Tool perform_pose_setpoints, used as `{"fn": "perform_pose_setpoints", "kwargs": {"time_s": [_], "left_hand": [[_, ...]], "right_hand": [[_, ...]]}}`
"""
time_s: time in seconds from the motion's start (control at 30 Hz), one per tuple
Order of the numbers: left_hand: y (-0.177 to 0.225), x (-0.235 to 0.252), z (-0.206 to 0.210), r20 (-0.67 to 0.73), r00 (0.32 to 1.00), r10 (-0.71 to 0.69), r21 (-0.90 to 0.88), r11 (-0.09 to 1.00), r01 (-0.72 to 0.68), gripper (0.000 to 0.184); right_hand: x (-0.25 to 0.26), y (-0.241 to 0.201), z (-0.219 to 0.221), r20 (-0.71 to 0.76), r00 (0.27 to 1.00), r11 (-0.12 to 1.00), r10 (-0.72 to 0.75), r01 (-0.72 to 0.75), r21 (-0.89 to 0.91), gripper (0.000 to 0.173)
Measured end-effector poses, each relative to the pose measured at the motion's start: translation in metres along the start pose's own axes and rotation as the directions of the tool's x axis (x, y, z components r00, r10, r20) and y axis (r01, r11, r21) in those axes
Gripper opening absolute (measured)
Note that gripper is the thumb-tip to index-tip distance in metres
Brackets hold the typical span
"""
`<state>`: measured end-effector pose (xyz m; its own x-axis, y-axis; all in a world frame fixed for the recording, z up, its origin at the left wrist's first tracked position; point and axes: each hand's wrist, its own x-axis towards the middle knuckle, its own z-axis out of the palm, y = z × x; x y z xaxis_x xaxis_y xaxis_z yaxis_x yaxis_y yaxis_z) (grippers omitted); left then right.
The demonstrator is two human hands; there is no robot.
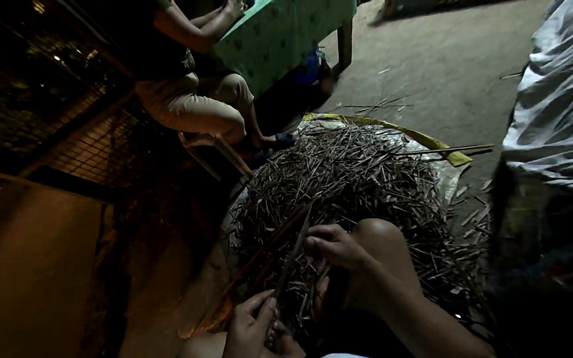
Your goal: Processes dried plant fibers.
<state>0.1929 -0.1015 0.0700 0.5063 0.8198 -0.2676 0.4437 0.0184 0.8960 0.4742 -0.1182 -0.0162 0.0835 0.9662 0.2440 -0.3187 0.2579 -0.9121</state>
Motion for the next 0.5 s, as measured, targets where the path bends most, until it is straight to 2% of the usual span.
{"fn": "perform_pose_setpoints", "kwargs": {"time_s": [0.13,0.17,0.23,0.3,0.33,0.4,0.5], "left_hand": [[-0.005,-0.001,-0.001,0.011,1.0,0.025,0.023,0.999,-0.025,0.025],[-0.005,-0.001,-0.001,0.004,1.0,0.021,0.034,0.999,-0.021,0.025],[-0.007,0.001,-0.001,-0.009,1.0,0.019,0.069,0.997,-0.018,0.024],[-0.01,0.002,-0.002,-0.024,1.0,0.006,0.1,0.995,-0.004,0.023],[-0.012,0.002,-0.003,-0.029,1.0,-0.001,0.098,0.995,0.004,0.023],[-0.015,0.001,-0.005,-0.028,1.0,-0.007,0.075,0.997,0.009,0.024],[-0.018,0.002,-0.005,-0.025,0.999,0.024,0.047,0.999,-0.023,0.025]], "right_hand": [[0.006,0.0,-0.011,-0.222,0.974,0.985,0.043,-0.005,0.172,0.022],[0.007,0.0,-0.011,-0.3,0.951,0.981,0.077,-0.018,0.195,0.023],[0.01,-0.003,-0.013,-0.488,0.859,0.975,0.155,-0.053,0.216,0.027],[0.012,-0.008,-0.022,-0.577,0.792,0.968,0.2,-0.071,0.24,0.031],[0.012,-0.012,-0.022,-0.572,0.795,0.967,0.2,-0.065,0.248,0.032],[0.008,-0.018,-0.015,-0.48,0.86,0.974,0.17,-0.073,0.214,0.032],[0.0,-0.01,0.001,-0.199,0.966,0.986,0.165,-0.153,0.07,0.028]]}}
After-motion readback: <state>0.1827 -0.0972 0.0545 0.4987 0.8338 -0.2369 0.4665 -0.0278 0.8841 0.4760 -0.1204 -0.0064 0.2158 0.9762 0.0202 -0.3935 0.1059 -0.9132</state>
